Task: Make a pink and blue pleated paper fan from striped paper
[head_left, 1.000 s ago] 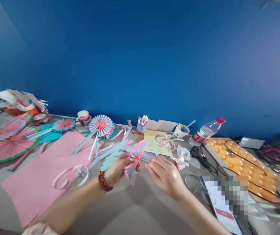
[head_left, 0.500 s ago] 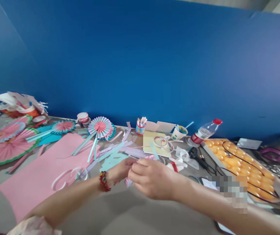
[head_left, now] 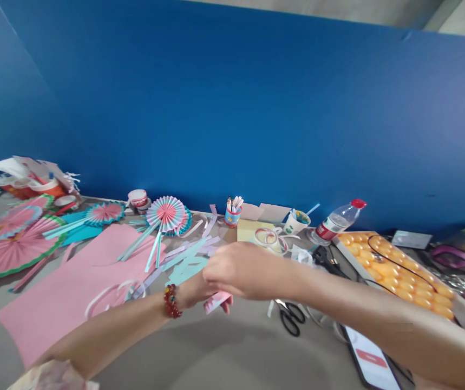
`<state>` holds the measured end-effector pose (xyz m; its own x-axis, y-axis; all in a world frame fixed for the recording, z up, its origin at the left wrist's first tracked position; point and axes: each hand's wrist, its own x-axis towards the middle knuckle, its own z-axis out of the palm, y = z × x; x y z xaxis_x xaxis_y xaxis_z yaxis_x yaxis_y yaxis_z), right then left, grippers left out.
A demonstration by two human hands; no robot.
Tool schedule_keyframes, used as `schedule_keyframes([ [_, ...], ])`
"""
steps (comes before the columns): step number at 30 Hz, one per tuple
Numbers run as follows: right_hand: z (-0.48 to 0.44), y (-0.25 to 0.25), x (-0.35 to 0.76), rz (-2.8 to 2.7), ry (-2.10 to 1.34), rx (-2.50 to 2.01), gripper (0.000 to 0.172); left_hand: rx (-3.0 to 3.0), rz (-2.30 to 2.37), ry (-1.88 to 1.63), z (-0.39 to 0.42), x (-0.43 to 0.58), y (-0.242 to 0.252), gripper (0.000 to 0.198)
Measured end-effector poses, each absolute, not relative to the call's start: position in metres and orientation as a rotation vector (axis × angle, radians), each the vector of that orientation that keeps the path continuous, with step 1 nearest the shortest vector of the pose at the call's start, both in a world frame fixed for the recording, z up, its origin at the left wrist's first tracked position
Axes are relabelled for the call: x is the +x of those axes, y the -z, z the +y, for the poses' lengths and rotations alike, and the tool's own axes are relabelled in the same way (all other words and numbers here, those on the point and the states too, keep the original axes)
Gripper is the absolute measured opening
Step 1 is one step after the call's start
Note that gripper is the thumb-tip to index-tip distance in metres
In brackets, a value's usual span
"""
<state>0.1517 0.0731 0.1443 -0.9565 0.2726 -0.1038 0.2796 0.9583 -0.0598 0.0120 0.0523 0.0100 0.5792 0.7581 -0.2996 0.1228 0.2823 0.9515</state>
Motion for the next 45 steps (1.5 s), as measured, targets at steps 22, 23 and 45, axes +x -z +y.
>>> schedule_keyframes([
  [22, 0.103, -0.096, 0.217, 3.138, 1.709, 1.658, 0.022, 0.858, 0.597, -0.482, 0.062, -0.005, 0.011, 0.020],
  [23, 0.103, -0.081, 0.222, 3.011, 1.908, 1.942, 0.020, 0.833, 0.595, -0.487, 0.062, -0.006, 0.012, 0.020],
  [45, 0.029, 0.020, 0.197, 2.539, 2.251, 1.825, 0.022, 0.786, 0.580, -0.607, 0.056, -0.001, 0.011, 0.026],
])
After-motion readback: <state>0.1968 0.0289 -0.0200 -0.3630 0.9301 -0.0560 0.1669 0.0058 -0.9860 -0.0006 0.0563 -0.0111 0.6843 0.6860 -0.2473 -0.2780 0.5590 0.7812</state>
